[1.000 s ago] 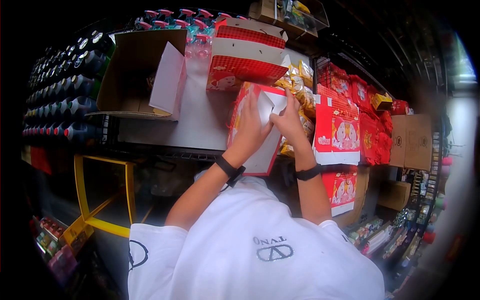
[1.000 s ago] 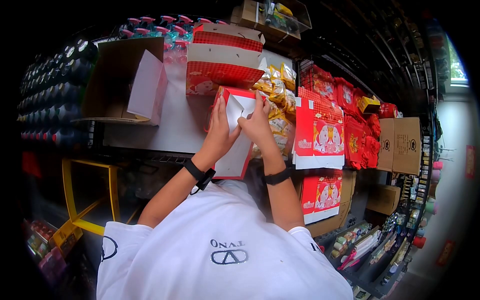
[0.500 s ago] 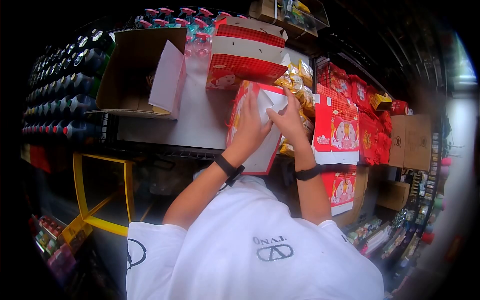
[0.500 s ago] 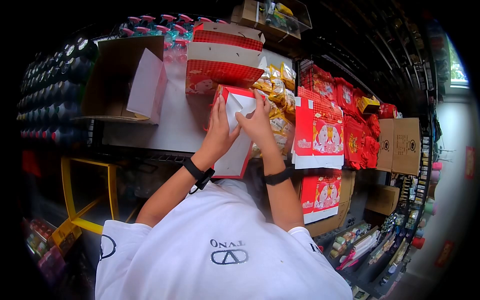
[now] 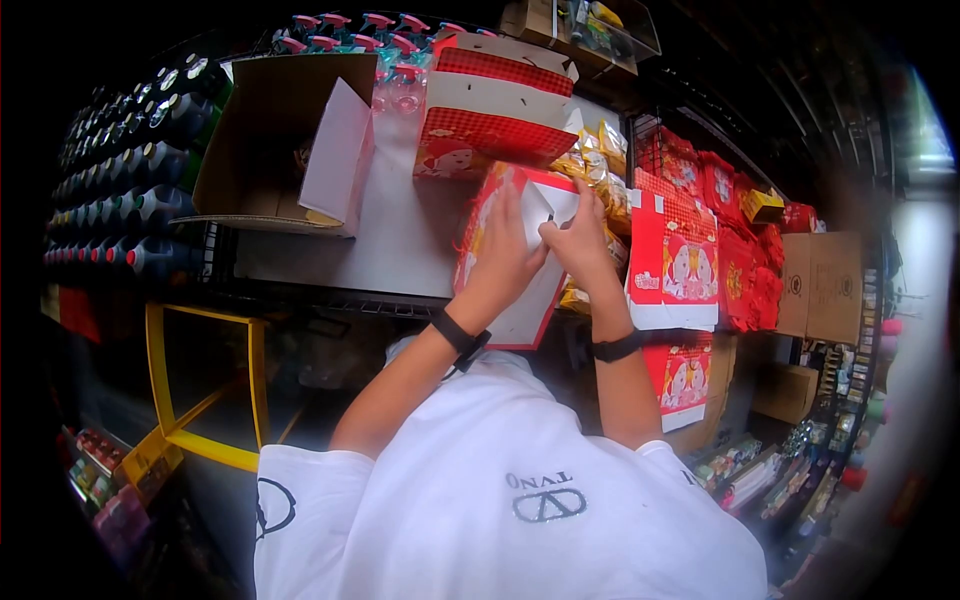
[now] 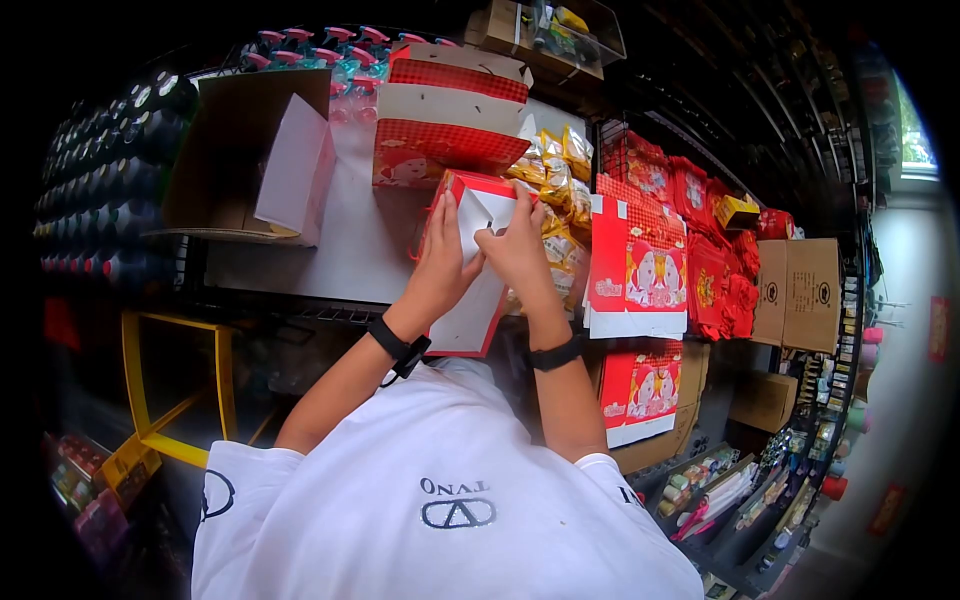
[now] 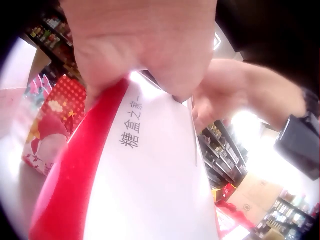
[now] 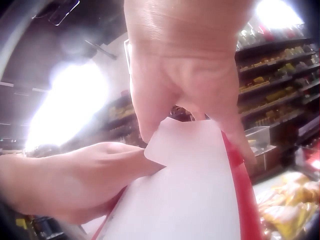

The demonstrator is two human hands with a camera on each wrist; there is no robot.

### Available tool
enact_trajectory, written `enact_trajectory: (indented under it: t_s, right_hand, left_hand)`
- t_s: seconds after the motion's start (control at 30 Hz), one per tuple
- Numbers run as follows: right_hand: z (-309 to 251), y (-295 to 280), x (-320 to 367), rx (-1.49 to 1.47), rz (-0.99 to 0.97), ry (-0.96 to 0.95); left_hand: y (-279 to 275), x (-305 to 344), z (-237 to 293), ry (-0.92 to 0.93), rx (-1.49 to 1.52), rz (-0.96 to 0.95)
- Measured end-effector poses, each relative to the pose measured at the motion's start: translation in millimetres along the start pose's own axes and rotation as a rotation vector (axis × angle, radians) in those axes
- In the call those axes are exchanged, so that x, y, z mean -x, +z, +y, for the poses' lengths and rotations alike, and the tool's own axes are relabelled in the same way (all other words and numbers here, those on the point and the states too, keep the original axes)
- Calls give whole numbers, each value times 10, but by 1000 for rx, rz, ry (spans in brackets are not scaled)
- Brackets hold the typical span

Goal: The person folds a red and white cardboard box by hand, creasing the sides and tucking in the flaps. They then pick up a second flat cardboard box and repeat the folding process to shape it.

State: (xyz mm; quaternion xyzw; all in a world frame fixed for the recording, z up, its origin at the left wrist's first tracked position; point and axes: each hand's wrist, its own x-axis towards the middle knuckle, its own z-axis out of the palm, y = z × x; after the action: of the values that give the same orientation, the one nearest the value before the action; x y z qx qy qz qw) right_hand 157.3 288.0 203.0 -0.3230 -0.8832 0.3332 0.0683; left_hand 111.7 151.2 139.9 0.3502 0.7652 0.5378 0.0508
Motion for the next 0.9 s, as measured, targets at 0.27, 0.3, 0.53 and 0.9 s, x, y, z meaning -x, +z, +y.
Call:
enact_trajectory:
  t_s: [0.27, 0.3, 0.53, 0.9]
  right_hand:
    - [16, -4, -11, -48, -49, 46]
    - [80, 20, -25, -33, -41, 36]
    - [147, -61, -32, 56, -60, -2]
    - [269, 195, -33, -208, 129, -20]
  left_hand:
    - [-28, -13, 28, -1, 32, -8]
    - [-31, -11, 34, 1, 25, -3]
    - [-26, 15, 87, -13, 31, 0]
    - [-16, 12, 102, -20, -3, 12]
